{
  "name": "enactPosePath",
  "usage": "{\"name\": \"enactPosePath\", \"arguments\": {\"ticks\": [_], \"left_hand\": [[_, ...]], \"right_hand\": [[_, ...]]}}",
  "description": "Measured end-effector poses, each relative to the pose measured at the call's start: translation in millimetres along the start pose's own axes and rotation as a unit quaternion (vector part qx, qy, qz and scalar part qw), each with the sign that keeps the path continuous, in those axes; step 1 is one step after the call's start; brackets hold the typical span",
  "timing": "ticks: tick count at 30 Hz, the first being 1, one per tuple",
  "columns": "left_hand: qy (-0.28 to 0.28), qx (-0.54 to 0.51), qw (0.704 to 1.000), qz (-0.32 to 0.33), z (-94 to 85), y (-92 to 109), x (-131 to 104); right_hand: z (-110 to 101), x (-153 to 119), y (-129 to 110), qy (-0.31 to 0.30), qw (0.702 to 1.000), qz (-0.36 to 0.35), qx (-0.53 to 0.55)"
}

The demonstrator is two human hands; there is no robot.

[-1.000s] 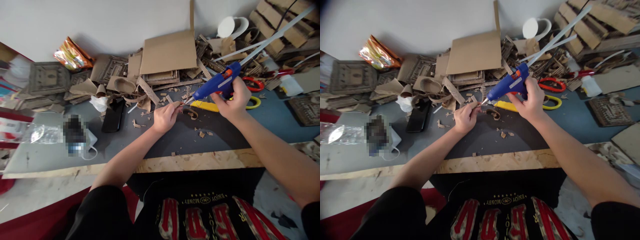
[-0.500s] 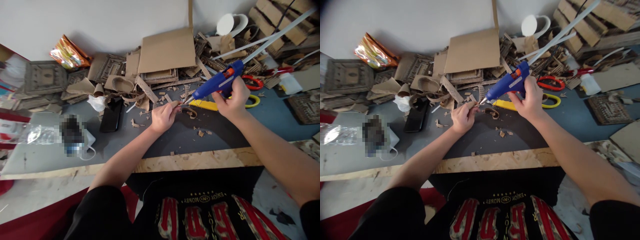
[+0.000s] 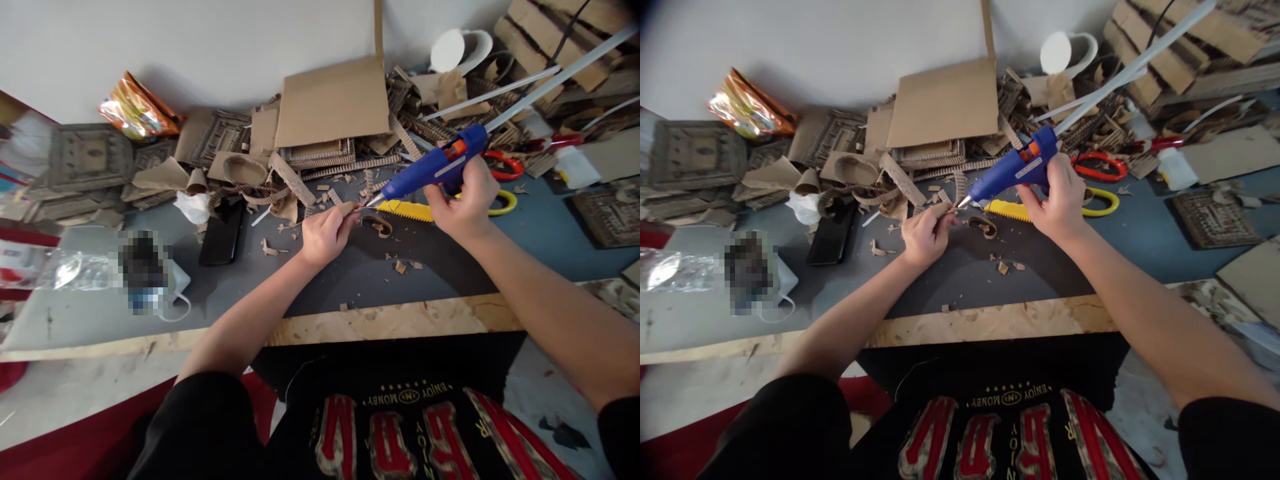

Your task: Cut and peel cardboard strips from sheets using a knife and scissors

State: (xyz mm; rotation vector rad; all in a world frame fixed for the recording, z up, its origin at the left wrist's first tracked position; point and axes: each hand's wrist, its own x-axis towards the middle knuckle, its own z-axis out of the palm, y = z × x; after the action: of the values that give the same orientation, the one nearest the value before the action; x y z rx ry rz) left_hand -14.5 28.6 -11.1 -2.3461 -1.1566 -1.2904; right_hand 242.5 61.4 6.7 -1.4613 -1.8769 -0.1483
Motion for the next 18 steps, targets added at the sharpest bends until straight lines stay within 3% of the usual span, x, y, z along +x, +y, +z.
{"name": "enactPosePath", "arguments": {"ticks": [18], "left_hand": [[0.013,-0.006,1.0,0.011,-0.9,1.0,2.1]], "right_hand": [[5.4,1.0,3.6,-0.007,0.999,0.008,0.039]]}}
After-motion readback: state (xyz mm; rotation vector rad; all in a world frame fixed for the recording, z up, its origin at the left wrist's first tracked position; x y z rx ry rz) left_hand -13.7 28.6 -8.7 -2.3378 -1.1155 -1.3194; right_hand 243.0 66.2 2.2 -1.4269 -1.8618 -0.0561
